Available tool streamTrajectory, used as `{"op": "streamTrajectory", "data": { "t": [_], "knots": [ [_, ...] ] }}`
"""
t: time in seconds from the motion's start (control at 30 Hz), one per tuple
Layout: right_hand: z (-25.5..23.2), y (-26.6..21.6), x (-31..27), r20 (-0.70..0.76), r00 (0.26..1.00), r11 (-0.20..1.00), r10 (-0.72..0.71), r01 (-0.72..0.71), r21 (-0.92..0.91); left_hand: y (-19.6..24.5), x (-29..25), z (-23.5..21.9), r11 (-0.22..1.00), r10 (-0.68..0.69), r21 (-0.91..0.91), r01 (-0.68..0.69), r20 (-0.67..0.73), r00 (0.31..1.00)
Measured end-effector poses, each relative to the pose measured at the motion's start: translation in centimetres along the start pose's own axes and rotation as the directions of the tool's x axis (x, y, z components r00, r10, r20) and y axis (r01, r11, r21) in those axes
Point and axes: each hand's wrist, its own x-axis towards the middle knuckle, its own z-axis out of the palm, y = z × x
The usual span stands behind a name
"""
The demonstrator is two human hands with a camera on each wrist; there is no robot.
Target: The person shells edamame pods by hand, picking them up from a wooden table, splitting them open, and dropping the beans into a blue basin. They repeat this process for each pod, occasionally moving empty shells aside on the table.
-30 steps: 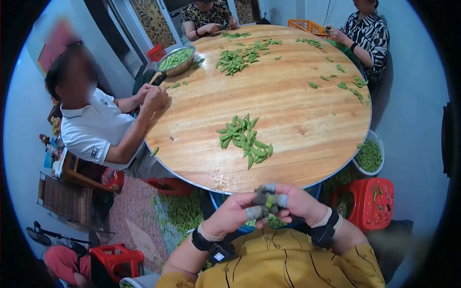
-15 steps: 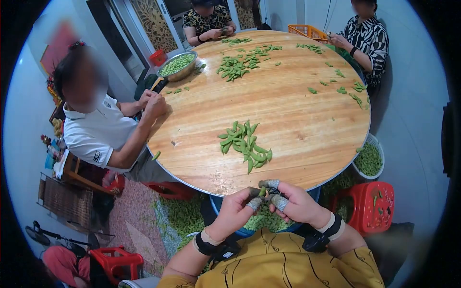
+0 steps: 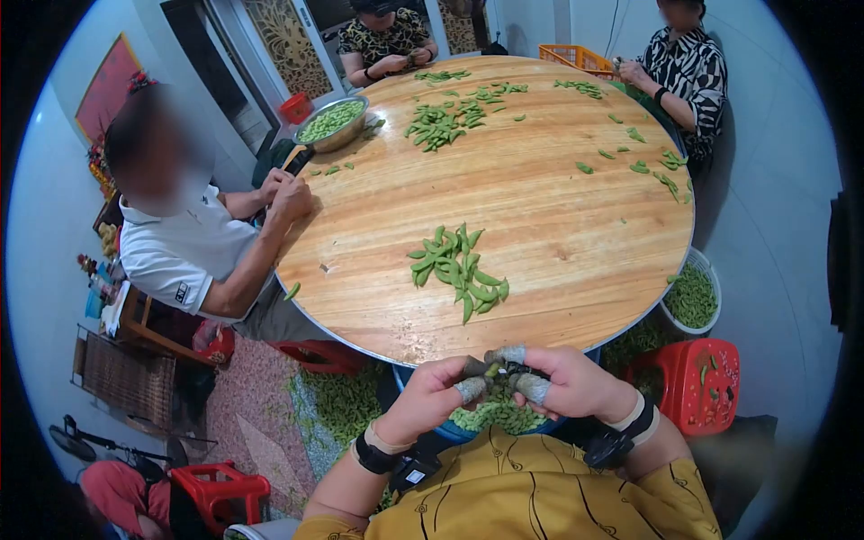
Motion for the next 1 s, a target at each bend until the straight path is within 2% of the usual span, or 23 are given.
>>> {"op": "streamTrajectory", "data": {
  "t": [0.03,0.07,0.1,0.13,0.17,0.2,0.27,0.33,0.37,0.4,0.43,0.5,0.53,0.6,0.63,0.7,0.77,0.83,0.87,0.9,0.93,0.97,1.0],
  "knots": [
    [0.2,1.1,0.7,-0.089,0.963,0.936,-0.255,0.222,-0.271,0.0,0.1,0.0,1.000,0.000,0.000,0.000,0.000,1.000],
    [0.4,1.6,1.0,-0.104,0.857,0.756,-0.504,0.380,-0.533,-0.2,0.1,0.0,0.997,0.042,0.072,-0.041,-0.015,0.999],
    [0.6,1.3,0.9,-0.105,0.858,0.757,-0.503,0.379,-0.532,-0.3,0.2,0.0,0.986,0.088,0.145,-0.083,-0.028,0.996],
    [0.9,0.5,0.7,-0.176,0.941,0.924,-0.288,0.225,-0.309,-0.4,0.3,-0.2,0.986,0.087,0.145,-0.082,-0.028,0.996],
    [0.9,0.1,0.5,-0.189,0.981,0.997,-0.052,0.041,-0.062,-0.5,0.3,-0.5,0.999,0.012,-0.048,-0.011,0.012,1.000],
    [0.9,0.2,0.6,-0.189,0.981,0.997,-0.052,0.041,-0.061,-0.6,0.4,-0.7,0.969,-0.054,-0.236,0.068,0.065,0.996],
    [0.7,0.3,0.9,-0.099,0.995,0.976,0.022,0.000,0.219,-0.6,0.4,-0.4,0.973,-0.044,-0.226,0.057,0.063,0.997],
    [0.7,0.5,1.0,-0.143,0.989,0.985,0.047,-0.022,0.174,-0.5,0.5,0.1,0.975,-0.035,-0.217,0.048,0.063,0.997],
    [0.8,0.7,1.0,-0.188,0.980,0.991,0.072,-0.048,0.127,-0.4,0.5,0.4,0.974,0.138,0.183,-0.130,-0.030,0.990],
    [1.0,0.7,1.0,-0.187,0.980,0.991,0.074,-0.051,0.125,-0.3,0.5,0.7,0.789,0.330,0.562,-0.248,-0.047,0.943],
    [1.2,0.7,0.9,-0.209,0.976,0.997,0.061,-0.050,0.055,-0.3,0.5,0.7,0.790,0.331,0.561,-0.248,-0.049,0.943],
    [1.3,0.6,0.8,-0.229,0.972,0.998,0.050,-0.054,-0.013,-0.4,0.5,0.8,0.284,0.494,0.927,-0.244,0.076,0.866],
    [1.3,0.6,0.8,-0.240,0.969,0.998,0.064,-0.055,0.045,-0.5,0.5,0.8,0.287,0.492,0.927,-0.242,0.074,0.867],
    [1.1,0.6,1.0,-0.249,0.965,0.993,0.078,-0.053,0.103,-0.7,0.6,0.8,0.408,0.531,0.869,-0.280,0.023,0.847],
    [0.8,0.7,1.1,-0.295,0.954,0.996,0.049,-0.024,0.088,-0.7,0.5,0.9,0.410,0.529,0.869,-0.278,0.021,0.848],
    [0.6,1.1,1.5,-0.342,0.940,0.997,0.022,0.003,0.073,-0.7,0.4,1.2,0.603,0.458,0.749,-0.275,-0.042,0.888],
    [0.4,1.5,2.0,-0.384,0.923,0.999,-0.026,0.031,0.009,-0.6,0.4,1.4,0.580,0.438,0.762,-0.287,0.005,0.899],
    [0.2,1.6,2.1,-0.343,0.939,0.997,-0.023,0.045,0.058,-0.3,0.3,1.5,0.555,0.421,0.776,-0.302,0.052,0.906],
    [0.1,1.6,2.1,-0.299,0.954,0.993,-0.022,0.056,0.106,-0.2,0.1,1.4,0.796,0.254,0.565,-0.218,0.016,0.967],
    [0.0,1.6,2.0,-0.298,0.954,0.993,-0.023,0.057,0.105,-0.2,-0.1,1.3,0.949,0.075,0.304,-0.081,0.034,0.997],
    [0.1,1.5,1.8,-0.251,0.967,0.987,-0.053,0.089,0.133,-0.3,-0.1,1.0,0.949,0.075,0.305,-0.081,0.033,0.997],
    [0.0,1.5,1.6,-0.205,0.975,0.980,-0.084,0.118,0.162,-0.7,-0.1,0.5,1.000,-0.009,0.030,0.006,0.094,0.996],
    [0.0,1.6,1.6,-0.205,0.975,0.980,-0.083,0.118,0.163,-0.9,-0.2,0.3,0.964,-0.072,-0.241,0.114,0.175,0.982]
  ]
}}
